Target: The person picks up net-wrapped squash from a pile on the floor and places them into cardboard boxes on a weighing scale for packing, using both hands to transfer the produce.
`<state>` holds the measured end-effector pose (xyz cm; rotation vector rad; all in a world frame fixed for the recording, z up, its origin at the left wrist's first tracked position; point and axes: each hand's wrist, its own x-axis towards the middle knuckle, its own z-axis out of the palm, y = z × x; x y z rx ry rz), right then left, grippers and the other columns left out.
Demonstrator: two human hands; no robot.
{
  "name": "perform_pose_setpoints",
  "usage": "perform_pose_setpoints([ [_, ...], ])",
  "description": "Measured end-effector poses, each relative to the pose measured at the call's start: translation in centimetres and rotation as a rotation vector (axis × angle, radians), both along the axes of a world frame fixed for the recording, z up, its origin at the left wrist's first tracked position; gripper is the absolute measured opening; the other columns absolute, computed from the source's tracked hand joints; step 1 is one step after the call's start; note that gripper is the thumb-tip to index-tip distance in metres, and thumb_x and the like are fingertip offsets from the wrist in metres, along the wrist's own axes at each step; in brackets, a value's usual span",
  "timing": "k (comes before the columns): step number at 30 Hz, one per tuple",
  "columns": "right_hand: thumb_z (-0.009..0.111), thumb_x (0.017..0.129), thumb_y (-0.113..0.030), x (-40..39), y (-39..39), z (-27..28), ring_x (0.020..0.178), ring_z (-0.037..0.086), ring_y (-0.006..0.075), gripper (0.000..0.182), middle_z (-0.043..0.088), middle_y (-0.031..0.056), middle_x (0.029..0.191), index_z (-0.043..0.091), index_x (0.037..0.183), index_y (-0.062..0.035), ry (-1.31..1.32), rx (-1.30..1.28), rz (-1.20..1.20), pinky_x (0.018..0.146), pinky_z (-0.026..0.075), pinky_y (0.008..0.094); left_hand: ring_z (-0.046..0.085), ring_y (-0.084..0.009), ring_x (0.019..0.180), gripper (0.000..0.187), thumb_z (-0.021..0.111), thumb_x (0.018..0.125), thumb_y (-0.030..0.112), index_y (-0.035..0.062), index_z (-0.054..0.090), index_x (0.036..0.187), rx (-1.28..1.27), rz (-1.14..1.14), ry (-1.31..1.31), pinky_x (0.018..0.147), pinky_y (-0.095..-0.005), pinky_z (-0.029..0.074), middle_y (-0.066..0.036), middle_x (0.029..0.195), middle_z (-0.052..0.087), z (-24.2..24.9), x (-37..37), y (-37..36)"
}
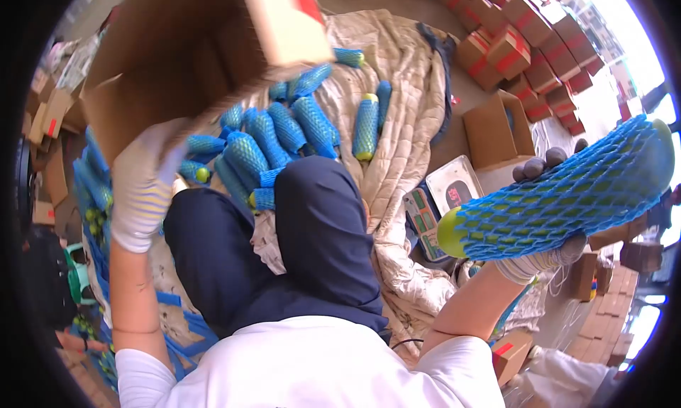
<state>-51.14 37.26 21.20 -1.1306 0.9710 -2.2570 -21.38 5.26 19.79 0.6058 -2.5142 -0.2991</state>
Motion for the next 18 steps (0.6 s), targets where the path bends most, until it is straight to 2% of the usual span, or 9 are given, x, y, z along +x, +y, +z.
perform_pose_setpoints([
  [3,0.082,0.07,-0.029,-1.1,5.0,1.1,0.118,0.045,0.0349,0.099,0.041,0.0182,0.13,0.021,0.143,-0.0031,0.081,-0.037,-0.219,0.102,0.04,0.0452,0.064,-0.031,0.087,0.023,0.058,0.077,0.009,0.0091,0.061,0.099,-0.107,-0.49,-0.28,0.076,-0.0402,0.051,-0.012,0.087,0.064,-2.1,-14.0,6.2],
  [5,0.08,0.069,-0.022,-2.1,7.8,1.8,0.119,0.046,0.0329,0.089,0.043,0.0163,0.131,0.03,0.14,-0.0038,0.192,-0.05,-0.328,0.103,0.04,0.0446,0.065,-0.028,0.085,0.017,0.054,0.083,0.017,0.0122,0.06,0.098,-0.141,-0.79,-0.359,0.071,-0.0395,0.053,-0.009,0.089,0.064,-5.0,-21.7,11.6],
  [6,0.08,0.069,-0.022,-2.6,9.4,1.8,0.119,0.046,0.0329,0.089,0.043,0.0163,0.131,0.03,0.14,-0.0038,0.202,-0.047,-0.375,0.103,0.04,0.0446,0.065,-0.0273,0.087,0.018,0.055,0.084,0.016,0.0139,0.061,0.101,-0.072,-0.823,-0.457,0.07,-0.0395,0.053,-0.008,0.092,0.065,-5.9,-24.9,14.3],
  [8,0.08,0.065,-0.014,-3.8,12.7,0.3,0.116,0.05,0.03,0.085,0.049,0.0132,0.125,0.035,0.137,-0.0044,0.456,0.421,-0.993,0.101,0.042,0.0433,0.066,-0.0272,0.09,0.02,0.056,0.084,0.016,0.015,0.062,0.103,-0.049,-0.949,-0.567,0.072,-0.0399,0.054,-0.008,0.093,0.066,-7.7,-29.3,19.1],
  [9,0.079,0.063,-0.011,-4.6,14.3,-1.5,0.114,0.052,0.0272,0.085,0.052,0.0116,0.121,0.036,0.136,-0.004,0.618,0.584,-1.031,0.1,0.043,0.0412,0.066,-0.0268,0.091,0.02,0.057,0.084,0.016,0.015,0.062,0.103,-0.075,-0.993,-0.592,0.072,-0.0404,0.054,-0.007,0.094,0.066,-8.9,-30.9,21.3],
  [10,0.079,0.062,-0.007,-5.1,15.1,-2.4,0.111,0.054,0.0243,0.085,0.055,0.0099,0.117,0.037,0.135,-0.0035,0.772,0.757,-1.055,0.098,0.044,0.039,0.066,-0.0264,0.091,0.02,0.057,0.084,0.016,0.015,0.062,0.102,-0.099,-1.033,-0.62,0.073,-0.0408,0.053,-0.007,0.096,0.067,-9.9,-32.2,23.1],
  [12,0.08,0.059,-0.002,-5.3,13.8,-1.5,0.101,0.058,0.0176,0.07,0.058,0.0053,0.115,0.049,0.122,-0.0028,0.695,0.971,-0.818,0.09,0.047,0.0338,0.066,-0.0262,0.092,0.02,0.058,0.083,0.016,0.0151,0.062,0.103,-0.116,-1.073,-0.638,0.073,-0.041,0.053,-0.007,0.096,0.067,-11.5,-33.4,24.8],
  [14,0.081,0.059,-0.003,-6.7,11.7,-3.8,0.1,0.057,0.0171,0.078,0.058,0.0059,0.114,0.044,0.127,-0.0044,0.33,0.851,-0.767,0.091,0.047,0.0326,0.066,-0.0259,0.092,0.021,0.059,0.083,0.017,0.0152,0.063,0.104,-0.139,-1.138,-0.667,0.074,-0.0411,0.053,-0.007,0.097,0.067,-12.6,-35.0,26.8],
  [18,0.081,0.06,-0.003,-12.3,13.0,-11.2,0.101,0.056,0.0189,0.076,0.058,0.0081,0.109,0.042,0.126,-0.0066,0.217,1.15,-0.524,0.092,0.046,0.0309,0.066,-0.0259,0.096,0.022,0.057,0.085,0.017,0.0149,0.063,0.106,-0.11,-1.096,-0.742,0.077,-0.0408,0.052,-0.008,0.098,0.067,-15.2,-37.0,28.9],
])
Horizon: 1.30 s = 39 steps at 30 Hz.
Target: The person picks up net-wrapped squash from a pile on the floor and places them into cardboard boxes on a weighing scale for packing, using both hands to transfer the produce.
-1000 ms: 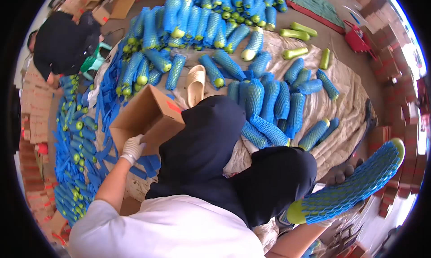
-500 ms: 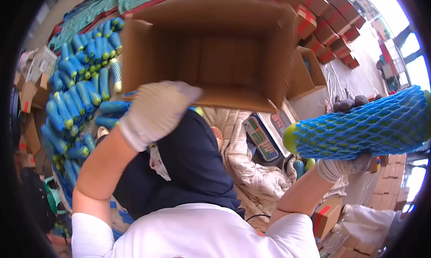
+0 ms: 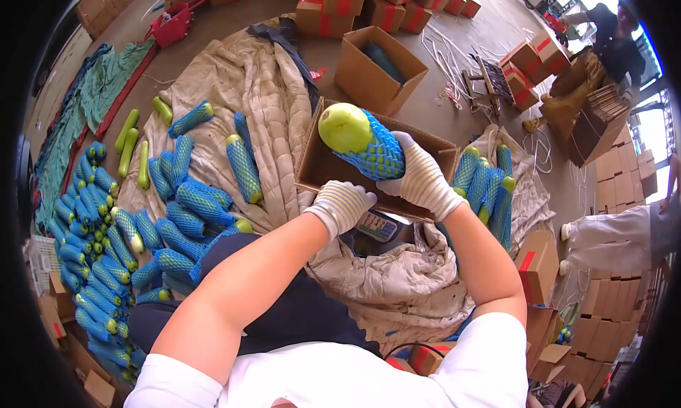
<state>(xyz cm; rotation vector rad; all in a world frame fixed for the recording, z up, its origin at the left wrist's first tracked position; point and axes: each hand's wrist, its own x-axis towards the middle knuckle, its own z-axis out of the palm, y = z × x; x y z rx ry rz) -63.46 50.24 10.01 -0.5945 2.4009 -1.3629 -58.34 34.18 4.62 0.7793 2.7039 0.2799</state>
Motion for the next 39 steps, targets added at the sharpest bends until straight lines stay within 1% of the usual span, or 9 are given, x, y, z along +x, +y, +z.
perform_pose_setpoints([
  [4,0.084,0.057,-0.021,-4.9,0.3,-5.8,0.106,0.056,0.0305,0.084,0.059,0.0182,0.111,0.041,0.126,-0.0001,-0.066,0.499,-0.007,0.097,0.042,0.0357,0.064,-0.0254,0.096,0.021,0.055,0.084,0.016,0.0152,0.064,0.103,-0.019,-0.095,0.002,0.079,-0.0406,0.051,-0.008,0.097,0.066,-1.6,-0.4,0.7],
  [7,0.083,0.054,-0.029,-7.4,-0.3,-7.1,0.108,0.056,0.0343,0.09,0.058,0.0224,0.114,0.04,0.127,0.0037,-0.17,0.651,0.067,0.096,0.043,0.0359,0.064,-0.0255,0.092,0.02,0.054,0.084,0.016,0.0158,0.064,0.101,0.067,-0.087,0.007,0.076,-0.0404,0.05,-0.008,0.094,0.066,-1.7,-1.4,0.3],
  [15,0.08,0.053,-0.032,-11.5,-0.5,-14.6,0.109,0.056,0.0344,0.085,0.058,0.0236,0.118,0.05,0.124,0.0031,-0.301,0.698,0.157,0.095,0.044,0.0374,0.064,-0.0242,0.093,0.018,0.054,0.083,0.016,0.0162,0.065,0.097,0.09,-0.084,0.015,0.079,-0.0392,0.049,-0.008,0.093,0.066,-1.4,-3.4,1.0],
  [17,0.08,0.048,-0.034,-11.3,-0.6,-16.7,0.116,0.052,0.0331,0.089,0.055,0.0231,0.124,0.052,0.124,0.0017,-0.184,0.751,0.019,0.1,0.04,0.0375,0.063,-0.024,0.093,0.018,0.054,0.083,0.016,0.0159,0.065,0.097,0.099,-0.068,0.02,0.079,-0.0387,0.048,-0.008,0.093,0.066,-1.7,-3.6,1.0],
  [20,0.08,0.048,-0.034,-12.4,-1.1,-15.4,0.117,0.051,0.0336,0.091,0.055,0.0238,0.124,0.051,0.126,0.002,-0.314,0.749,0.168,0.101,0.039,0.0374,0.063,-0.0239,0.092,0.018,0.054,0.083,0.016,0.0161,0.065,0.097,0.11,-0.064,0.031,0.078,-0.0382,0.047,-0.008,0.093,0.066,-1.8,-3.9,1.0],
  [24,0.08,0.052,-0.031,-12.0,-0.9,-16.3,0.116,0.053,0.0337,0.092,0.055,0.0241,0.124,0.045,0.129,0.0034,-0.315,0.792,0.074,0.1,0.041,0.0354,0.063,-0.0236,0.092,0.018,0.055,0.083,0.016,0.0166,0.065,0.098,0.118,-0.052,0.05,0.078,-0.0375,0.047,-0.008,0.093,0.067,-1.7,-4.4,1.2],
  [33,0.081,0.05,-0.033,-11.0,2.8,-12.5,0.114,0.052,0.0342,0.094,0.056,0.0224,0.121,0.045,0.129,0.0024,-0.247,0.396,-0.044,0.102,0.039,0.0353,0.061,-0.0263,0.097,0.02,0.053,0.083,0.016,0.0129,0.064,0.1,0.15,-0.059,0.006,0.079,-0.0389,0.049,-0.01,0.099,0.064,-0.8,-3.7,2.0],
  [35,0.081,0.052,-0.03,-10.4,3.9,-10.3,0.11,0.054,0.0326,0.091,0.058,0.0203,0.119,0.045,0.13,-0.0014,-0.044,0.283,-0.022,0.1,0.04,0.0355,0.06,-0.0262,0.097,0.021,0.052,0.083,0.016,0.0123,0.064,0.1,0.146,-0.062,0.04,0.079,-0.0389,0.049,-0.011,0.1,0.064,-0.5,-3.1,2.7],
  [39,0.08,0.053,-0.035,-8.4,5.6,-4.6,0.112,0.053,0.0312,0.085,0.059,0.0182,0.116,0.05,0.126,-0.0048,0.113,0.532,-0.008,0.099,0.041,0.0375,0.06,-0.0282,0.101,0.022,0.049,0.086,0.017,0.0092,0.062,0.101,0.155,-0.016,0.072,0.082,-0.0429,0.049,-0.012,0.103,0.063,0.9,-2.7,4.4],
])
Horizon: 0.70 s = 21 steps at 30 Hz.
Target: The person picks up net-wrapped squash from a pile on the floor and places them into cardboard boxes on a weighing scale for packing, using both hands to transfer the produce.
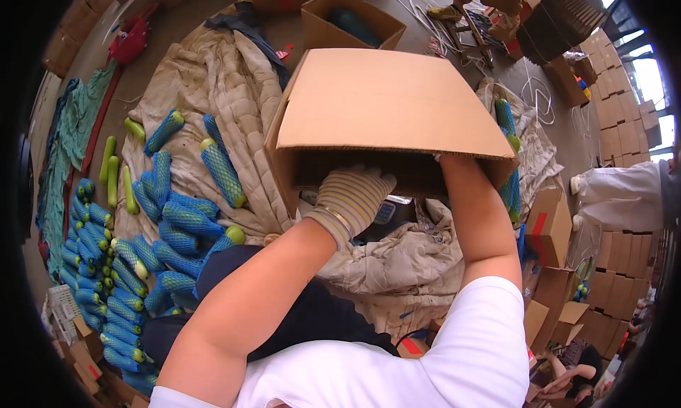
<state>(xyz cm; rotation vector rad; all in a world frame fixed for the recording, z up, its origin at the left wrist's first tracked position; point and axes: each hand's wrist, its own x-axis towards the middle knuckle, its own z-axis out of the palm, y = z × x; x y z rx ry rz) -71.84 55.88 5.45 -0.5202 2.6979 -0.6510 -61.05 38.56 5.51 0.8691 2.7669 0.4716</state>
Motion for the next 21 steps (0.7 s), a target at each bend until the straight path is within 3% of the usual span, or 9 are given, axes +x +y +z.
perform_pose_setpoints([
  [2,0.08,0.053,-0.035,0.9,0.3,0.6,0.113,0.053,0.0311,0.085,0.059,0.018,0.116,0.05,0.127,-0.0051,-0.013,0.035,0.01,0.099,0.041,0.0375,0.059,-0.0294,0.105,0.026,0.045,0.091,0.019,0.0071,0.06,0.109,0.104,0.162,-0.103,0.087,-0.044,0.048,-0.014,0.11,0.061,1.4,-0.2,1.0],
  [3,0.08,0.053,-0.035,1.3,0.3,0.9,0.113,0.053,0.0311,0.085,0.059,0.0179,0.116,0.05,0.127,-0.0053,-0.019,0.052,0.014,0.099,0.04,0.0375,0.06,-0.0287,0.103,0.031,0.044,0.092,0.021,0.006,0.057,0.116,0.181,0.293,0.109,0.087,-0.043,0.049,-0.015,0.113,0.06,-2.8,0.7,2.1],
  [5,0.079,0.054,-0.036,2.0,0.1,1.6,0.113,0.053,0.0311,0.085,0.059,0.0178,0.117,0.05,0.128,-0.0056,-0.022,0.083,0.016,0.099,0.04,0.0374,0.059,-0.0294,0.103,0.033,0.045,0.092,0.022,0.008,0.054,0.121,0.498,0.347,0.126,0.086,-0.0438,0.049,-0.014,0.115,0.06,-3.8,1.7,2.2],
  [9,0.079,0.054,-0.036,3.2,-1.1,2.9,0.113,0.052,0.031,0.085,0.059,0.0174,0.117,0.049,0.129,-0.0063,-0.024,0.135,0.03,0.1,0.04,0.0374,0.06,-0.0284,0.102,0.03,0.046,0.091,0.021,0.011,0.055,0.118,0.122,0.184,0.302,0.084,-0.0444,0.049,-0.013,0.111,0.061,0.5,3.1,1.5],
  [11,0.078,0.055,-0.036,3.4,-1.9,3.5,0.113,0.052,0.0309,0.085,0.059,0.0172,0.117,0.048,0.129,-0.0066,-0.025,0.166,0.052,0.1,0.04,0.0374,0.06,-0.0261,0.098,0.028,0.049,0.088,0.02,0.0135,0.056,0.114,-0.084,0.015,-0.046,0.08,-0.0427,0.05,-0.01,0.105,0.061,1.4,4.2,0.8],
  [15,0.08,0.052,-0.027,3.3,-3.0,1.1,0.111,0.054,0.0309,0.089,0.058,0.0182,0.117,0.046,0.132,-0.0078,0.132,0.0,0.095,0.101,0.039,0.0358,0.061,-0.023,0.091,0.026,0.051,0.084,0.018,0.0145,0.057,0.109,-0.134,-0.042,0.171,0.075,-0.0391,0.049,-0.007,0.1,0.062,0.7,6.1,-0.3],
  [16,0.079,0.052,-0.025,3.5,-2.7,0.8,0.115,0.051,0.0302,0.089,0.057,0.018,0.12,0.045,0.132,-0.0052,-0.1,-0.177,0.021,0.102,0.037,0.0342,0.061,-0.023,0.091,0.026,0.051,0.084,0.018,0.0145,0.057,0.109,-0.141,-0.035,0.173,0.075,-0.0391,0.049,-0.007,0.1,0.062,0.5,6.1,-0.8],
  [19,0.078,0.055,-0.015,3.9,-2.4,-0.7,0.115,0.052,0.0265,0.079,0.058,0.0143,0.117,0.049,0.127,-0.0041,-0.277,-0.239,-0.12,0.101,0.038,0.0337,0.059,-0.0271,0.1,0.033,0.054,0.085,0.025,0.0129,0.056,0.116,-0.159,-0.12,0.046,0.085,-0.0412,0.047,-0.011,0.108,0.061,0.6,5.2,-2.3],
  [21,0.078,0.053,-0.016,4.0,-1.9,-2.8,0.117,0.05,0.0265,0.083,0.057,0.0144,0.119,0.046,0.129,-0.0034,-0.238,-0.258,-0.063,0.103,0.036,0.0329,0.051,-0.0335,0.115,0.048,0.057,0.086,0.034,0.0102,0.052,0.127,0.12,-0.176,-0.04,0.097,-0.0437,0.04,-0.019,0.123,0.054,1.3,4.5,-4.1],
])
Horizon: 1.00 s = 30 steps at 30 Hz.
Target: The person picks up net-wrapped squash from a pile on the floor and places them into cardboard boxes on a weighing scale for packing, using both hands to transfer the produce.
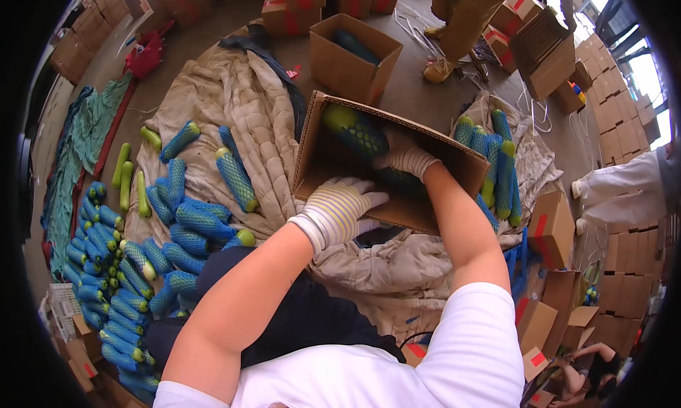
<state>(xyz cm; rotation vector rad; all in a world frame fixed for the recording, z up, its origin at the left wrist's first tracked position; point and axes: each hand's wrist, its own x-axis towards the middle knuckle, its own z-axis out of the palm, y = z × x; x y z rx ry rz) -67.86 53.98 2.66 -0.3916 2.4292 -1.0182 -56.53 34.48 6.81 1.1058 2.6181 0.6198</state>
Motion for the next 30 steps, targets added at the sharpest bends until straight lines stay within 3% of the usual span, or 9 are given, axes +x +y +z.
perform_pose_setpoints([
  [4,0.079,0.049,-0.016,1.3,-1.0,-0.8,0.118,0.048,0.0273,0.091,0.055,0.0138,0.121,0.043,0.131,-0.0019,0.178,-0.07,0.104,0.105,0.034,0.0328,0.038,-0.0387,0.128,0.059,0.055,0.089,0.038,0.0045,0.041,0.136,0.691,0.646,-0.295,0.109,-0.0381,0.028,-0.025,0.136,0.042,-2.6,-4.5,-3.0],
  [7,0.08,0.049,-0.016,2.2,-2.3,0.6,0.115,0.051,0.0273,0.089,0.056,0.0131,0.118,0.045,0.129,-0.0018,0.029,-0.02,0.016,0.104,0.035,0.0332,0.034,-0.0404,0.131,0.069,0.047,0.091,0.042,-0.003,0.03,0.14,0.639,0.91,-0.236,0.11,-0.037,0.026,-0.029,0.139,0.038,-2.2,-4.7,-3.1],
  [12,0.081,0.051,-0.014,3.0,-2.4,0.3,0.108,0.055,0.0234,0.087,0.058,0.0111,0.118,0.045,0.129,-0.0022,0.022,-0.182,0.119,0.099,0.041,0.0331,0.05,-0.0305,0.119,0.05,0.051,0.091,0.038,0.0037,0.049,0.128,0.703,0.74,0.245,0.097,-0.0351,0.042,-0.016,0.13,0.052,-11.9,-9.4,-9.6],
  [14,0.081,0.052,-0.014,5.0,-2.4,3.0,0.106,0.056,0.0214,0.086,0.058,0.0105,0.119,0.045,0.13,-0.0027,-0.046,-0.365,0.077,0.097,0.043,0.0338,0.051,-0.0261,0.117,0.059,0.052,0.088,0.051,0.0088,0.05,0.129,1.096,1.064,-0.707,0.095,-0.0351,0.04,-0.012,0.127,0.056,-12.8,-10.0,-12.8],
  [16,0.079,0.055,-0.011,7.9,-2.4,8.6,0.107,0.057,0.019,0.083,0.059,0.0091,0.116,0.045,0.13,-0.0044,0.01,-0.844,-0.177,0.094,0.045,0.0343,0.049,-0.0238,0.117,0.068,0.054,0.085,0.059,0.011,0.048,0.133,1.033,1.041,-0.672,0.097,-0.0367,0.035,-0.008,0.13,0.053,-12.0,-9.0,-13.6],
  [18,0.079,0.058,-0.013,7.7,3.0,9.6,0.104,0.059,0.02,0.078,0.061,0.0089,0.108,0.047,0.129,-0.006,0.392,-0.737,-0.121,0.095,0.047,0.0367,0.046,-0.0246,0.12,0.069,0.054,0.085,0.057,0.012,0.044,0.137,1.113,1.141,-0.888,0.1,-0.0406,0.031,-0.007,0.136,0.048,-7.9,-7.2,-11.8],
  [21,0.082,0.062,-0.027,9.7,4.9,13.8,0.097,0.058,0.021,0.072,0.058,0.0122,0.105,0.049,0.122,-0.004,0.248,-1.179,-0.22,0.086,0.051,0.0355,0.04,-0.0269,0.125,0.073,0.058,0.086,0.054,0.018,0.033,0.144,1.078,1.043,-0.816,0.102,-0.0447,0.029,-0.008,0.141,0.041,-5.3,-6.3,-10.0],
  [27,0.076,0.069,-0.022,11.6,16.7,1.6,0.079,0.062,0.0206,0.061,0.063,0.0109,0.099,0.049,0.12,-0.0005,0.209,-0.28,-0.942,0.072,0.052,0.0328,0.04,-0.03,0.127,0.065,0.06,0.085,0.052,0.0171,0.041,0.137,1.068,1.074,-0.869,0.1,-0.0477,0.033,-0.009,0.134,0.045,-6.5,-6.9,-9.4],
  [30,0.08,0.064,-0.032,13.3,20.5,-5.9,0.107,0.059,0.0339,0.08,0.061,0.0219,0.114,0.044,0.127,-0.0001,-0.029,0.529,-0.85,0.095,0.044,0.0375,0.052,-0.0238,0.106,0.064,0.059,0.086,0.052,0.0051,0.05,0.129,0.766,1.084,-0.601,0.093,-0.0307,0.04,-0.012,0.115,0.057,-8.0,-7.1,-9.4],
])
